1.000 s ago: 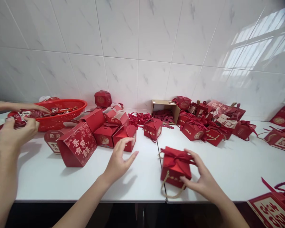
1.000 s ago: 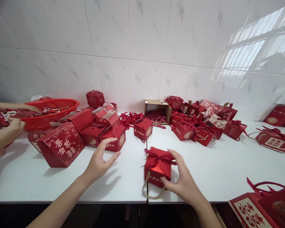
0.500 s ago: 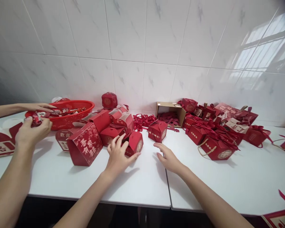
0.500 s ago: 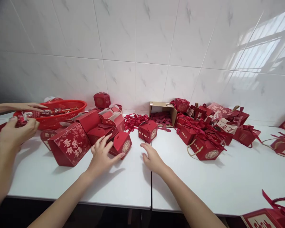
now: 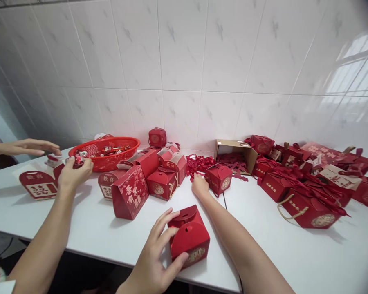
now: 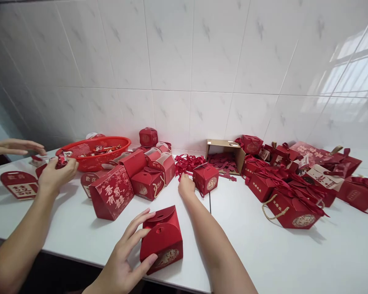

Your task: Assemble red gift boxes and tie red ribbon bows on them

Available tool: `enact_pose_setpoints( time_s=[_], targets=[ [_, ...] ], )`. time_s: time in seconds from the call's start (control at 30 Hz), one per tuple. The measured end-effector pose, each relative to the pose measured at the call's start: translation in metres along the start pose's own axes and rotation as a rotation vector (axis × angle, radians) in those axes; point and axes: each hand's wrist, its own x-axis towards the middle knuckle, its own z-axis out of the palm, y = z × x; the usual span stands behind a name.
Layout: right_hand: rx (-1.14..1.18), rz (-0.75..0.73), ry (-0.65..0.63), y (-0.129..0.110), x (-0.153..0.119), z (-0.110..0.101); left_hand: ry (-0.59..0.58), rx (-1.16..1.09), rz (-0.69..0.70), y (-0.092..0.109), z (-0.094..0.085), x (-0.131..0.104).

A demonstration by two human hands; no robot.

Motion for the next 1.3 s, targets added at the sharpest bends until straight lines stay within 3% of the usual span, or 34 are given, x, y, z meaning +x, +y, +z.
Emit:
enact_pose_setpoints(
  time_s=[0.13, 0.27, 0.37, 0.47, 0.57, 0.63, 0.7, 0.77, 0.87, 0.97, 1.03, 1.1, 1.3],
  targets=[
    [0.069, -0.004, -0.015, 0.002, -0.010, -0.003, 0.028, -0.057, -0.039, -0.004, 0.006, -0.006],
    [0.264, -0.081, 0.033, 0.011, -0.034, -0.029, 0.008, -0.122, -0.088, -0.002, 0.015, -0.001],
    [0.483, -0.140, 0.149, 0.019, -0.055, -0.070, -0.006, -0.122, -0.122, 0.003, 0.027, 0.010],
    [0.708, -0.165, 0.301, 0.025, -0.079, -0.127, -0.004, -0.072, -0.128, 0.010, 0.042, 0.023],
    [0.856, -0.194, 0.397, 0.024, -0.113, -0.183, 0.139, -0.071, -0.164, 0.025, 0.050, 0.036],
    [0.975, -0.213, 0.355, 0.016, -0.143, -0.210, 0.321, -0.111, -0.165, 0.040, 0.047, 0.042],
    [0.944, -0.221, 0.220, 0.001, -0.176, -0.227, 0.373, -0.255, -0.097, 0.059, 0.038, 0.044],
    [0.715, -0.283, 0.060, -0.016, -0.208, -0.234, 0.173, -0.557, -0.049, 0.077, 0.027, 0.043],
    [0.454, -0.399, -0.160, -0.035, -0.242, -0.234, -0.218, -0.918, -0.159, 0.094, 0.019, 0.037],
    [0.336, -0.404, -0.219, -0.037, -0.257, -0.231, -0.400, -1.067, -0.327, 0.095, 0.018, 0.031],
    [0.245, -0.326, -0.216, -0.027, -0.259, -0.229, -0.369, -1.160, -0.432, 0.089, 0.015, 0.029],
    [0.160, -0.205, -0.237, -0.013, -0.259, -0.229, -0.264, -1.240, -0.509, 0.080, 0.007, 0.029],
    [0.098, 0.015, -0.401, 0.043, -0.260, -0.237, 0.023, -1.427, -0.603, 0.059, -0.036, 0.027]
  ],
)
